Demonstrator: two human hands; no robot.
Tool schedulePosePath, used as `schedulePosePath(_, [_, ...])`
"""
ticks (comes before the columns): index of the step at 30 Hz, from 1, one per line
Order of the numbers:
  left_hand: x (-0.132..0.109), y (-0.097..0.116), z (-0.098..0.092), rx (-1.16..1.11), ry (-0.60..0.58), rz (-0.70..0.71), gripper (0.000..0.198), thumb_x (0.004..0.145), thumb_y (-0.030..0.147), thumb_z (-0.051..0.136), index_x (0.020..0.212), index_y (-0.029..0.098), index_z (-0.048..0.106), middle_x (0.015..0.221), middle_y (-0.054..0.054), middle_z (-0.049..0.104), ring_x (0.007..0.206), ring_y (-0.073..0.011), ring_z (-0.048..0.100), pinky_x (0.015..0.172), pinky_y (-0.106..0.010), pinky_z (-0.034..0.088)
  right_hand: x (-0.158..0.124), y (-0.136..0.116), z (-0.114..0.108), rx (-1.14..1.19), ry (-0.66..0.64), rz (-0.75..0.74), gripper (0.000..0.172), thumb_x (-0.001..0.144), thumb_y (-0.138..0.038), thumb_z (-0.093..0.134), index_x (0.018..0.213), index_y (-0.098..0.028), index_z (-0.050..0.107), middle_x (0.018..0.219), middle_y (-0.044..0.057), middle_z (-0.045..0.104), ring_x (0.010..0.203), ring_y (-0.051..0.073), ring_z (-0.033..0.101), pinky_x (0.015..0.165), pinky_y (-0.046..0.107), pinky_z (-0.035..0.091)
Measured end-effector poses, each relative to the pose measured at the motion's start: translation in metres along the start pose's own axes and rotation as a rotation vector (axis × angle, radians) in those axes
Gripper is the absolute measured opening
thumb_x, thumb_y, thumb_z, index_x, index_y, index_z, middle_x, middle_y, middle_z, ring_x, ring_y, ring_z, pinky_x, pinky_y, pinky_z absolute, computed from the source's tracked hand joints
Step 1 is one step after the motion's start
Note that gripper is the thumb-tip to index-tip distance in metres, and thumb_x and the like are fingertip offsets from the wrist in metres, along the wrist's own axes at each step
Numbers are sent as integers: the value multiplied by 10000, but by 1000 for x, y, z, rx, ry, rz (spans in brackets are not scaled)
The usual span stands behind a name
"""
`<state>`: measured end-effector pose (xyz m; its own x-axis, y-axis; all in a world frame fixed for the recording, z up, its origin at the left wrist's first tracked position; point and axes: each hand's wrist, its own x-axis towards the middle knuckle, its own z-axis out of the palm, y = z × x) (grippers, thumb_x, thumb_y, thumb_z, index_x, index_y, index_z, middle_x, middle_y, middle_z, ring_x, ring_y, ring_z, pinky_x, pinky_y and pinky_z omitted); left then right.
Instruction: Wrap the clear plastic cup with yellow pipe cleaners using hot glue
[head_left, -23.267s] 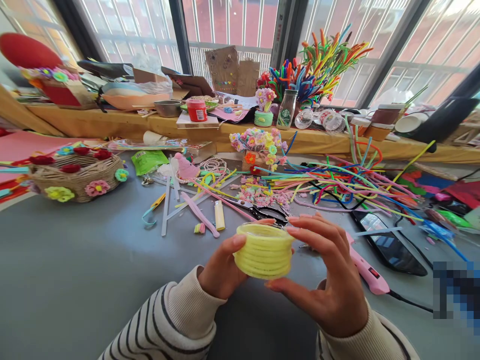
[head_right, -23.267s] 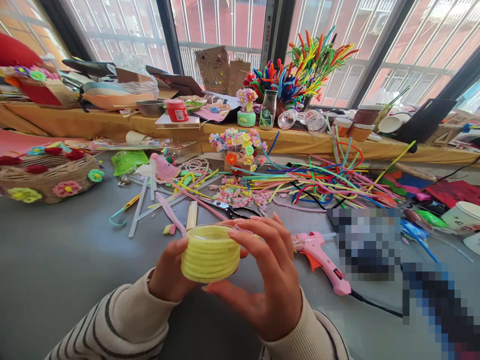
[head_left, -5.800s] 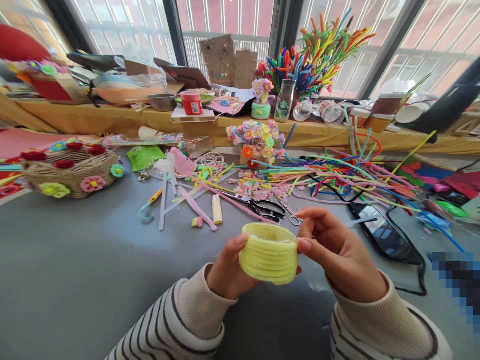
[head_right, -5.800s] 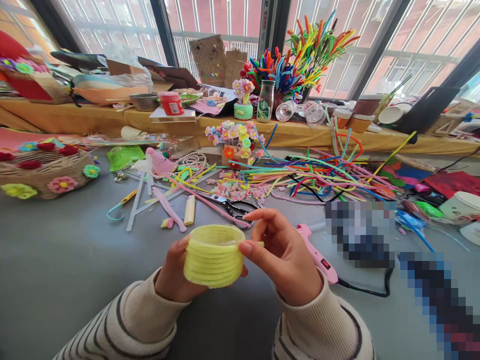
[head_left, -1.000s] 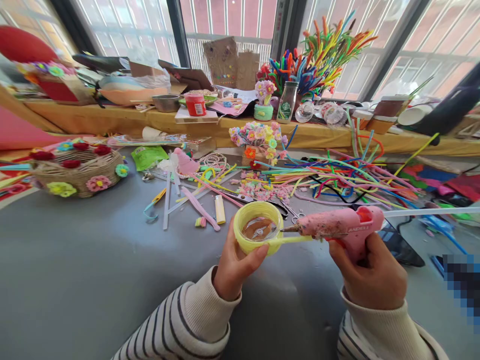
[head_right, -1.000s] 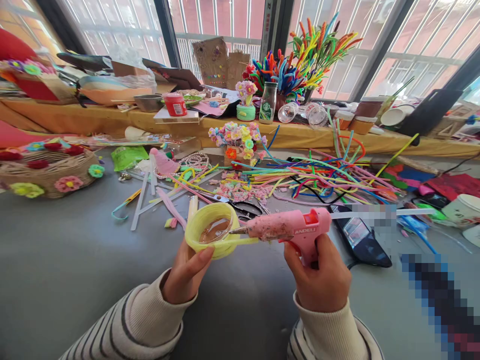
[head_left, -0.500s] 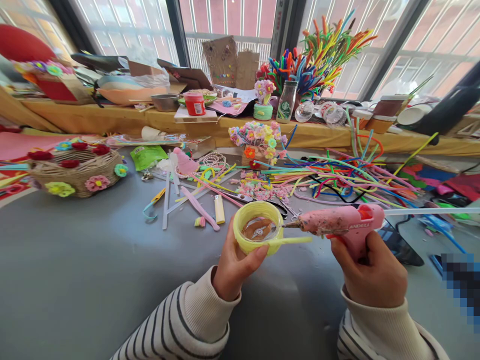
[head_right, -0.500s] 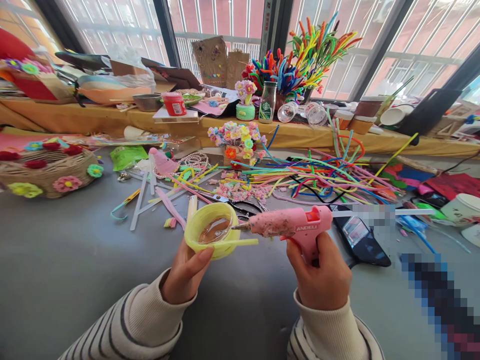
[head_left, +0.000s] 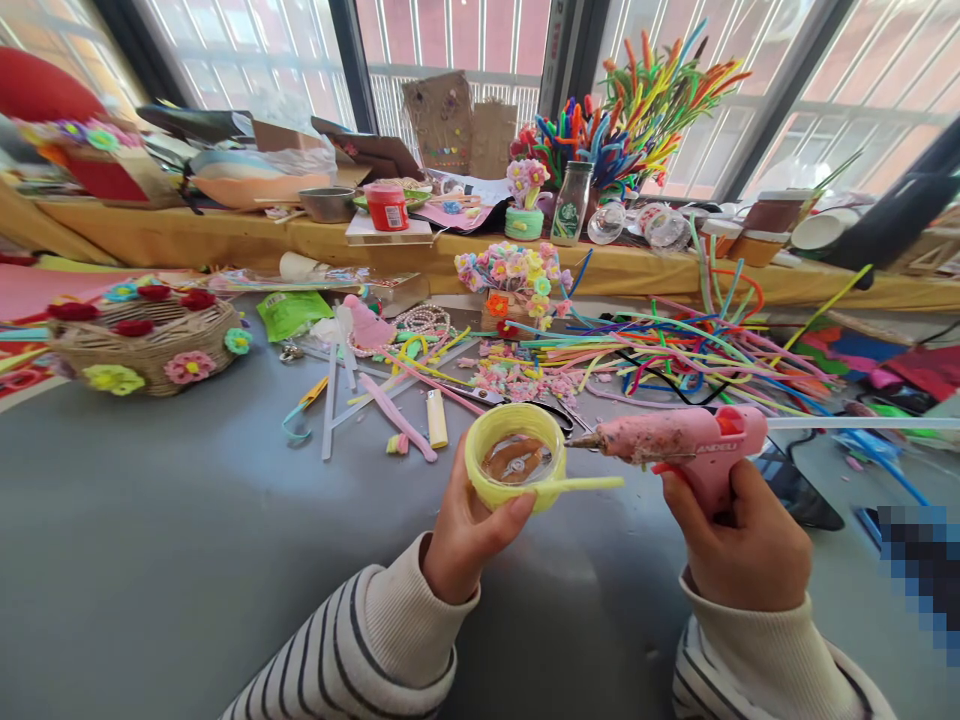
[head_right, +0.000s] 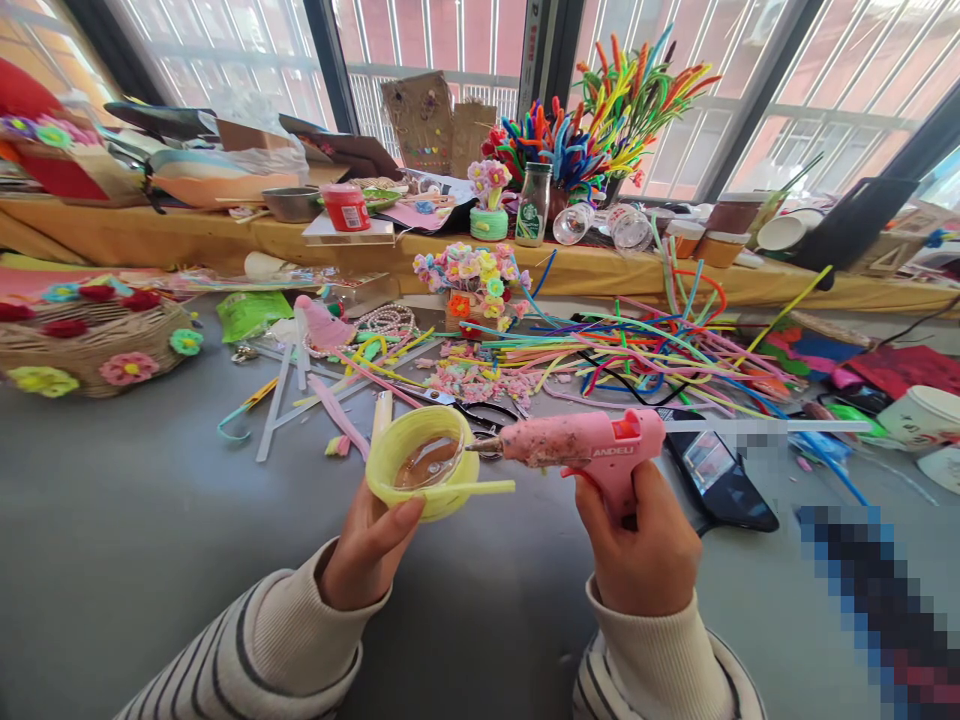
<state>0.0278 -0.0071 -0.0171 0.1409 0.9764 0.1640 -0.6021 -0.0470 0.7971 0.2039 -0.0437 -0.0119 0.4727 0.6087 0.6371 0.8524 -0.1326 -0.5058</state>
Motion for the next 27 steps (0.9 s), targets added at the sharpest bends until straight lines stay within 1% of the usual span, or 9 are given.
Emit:
schedulePosePath(3, [0, -1, 0, 16, 7, 6, 526, 589, 322, 755, 1062, 228, 543, 1080, -52, 621, 1061, -247, 568, 926, -377, 444, 0, 1, 1, -3, 14, 3, 322, 753, -423, 550, 600, -208, 367, 519, -52, 385, 420, 76, 304, 440, 235, 253])
schedulePosePath(9, [-1, -1, 1, 27, 4, -3, 549, 590, 342, 750, 1078, 226, 528, 1086, -58, 615, 1065, -249, 566, 913, -370, 457, 0, 2, 1, -36, 34, -21, 354, 764, -432, 544, 584, -208, 338, 492, -67, 325, 406, 68, 256, 426, 232, 228])
schedulePosePath(15, [-1, -2, 0, 31, -19, 7, 550, 604, 332, 739, 1095, 223, 516, 1086, -74, 612, 1082, -280, 557, 949, -427, 434, 2, 1, 1, -29, 35, -39, 344, 790, -435, 505, 593, -214, 329, 502, -55, 346, 435, 84, 320, 454, 234, 260])
schedulePosePath(17, [-1, -2, 0, 24, -16, 10, 553, 598, 333, 739, 1091, 221, 516, 1078, -78, 615, 1077, -290, 558, 951, -443, 429, 2, 0, 1, -31, 29, -42, 347, 789, -424, 509, 593, -221, 305, 505, -51, 337, 445, 91, 314, 461, 243, 255])
schedulePosePath(21, [-1, -2, 0, 30, -14, 11, 564, 587, 339, 740, 1091, 219, 519, 1076, -87, 619, 1074, -305, 557, 955, -465, 415, 2, 0, -1, -24, 9, -27, 354, 788, -412, 507, 598, -229, 271, 514, -45, 335, 446, 98, 294, 464, 254, 247])
schedulePosePath(27, [-1, -2, 2, 33, -22, 10, 579, 582, 332, 742, 1101, 211, 514, 1105, -101, 608, 1078, -303, 551, 961, -462, 413, 2, 1, 0, -22, -3, 5, 350, 777, -421, 512, 595, -225, 287, 516, -41, 351, 451, 98, 311, 476, 252, 256])
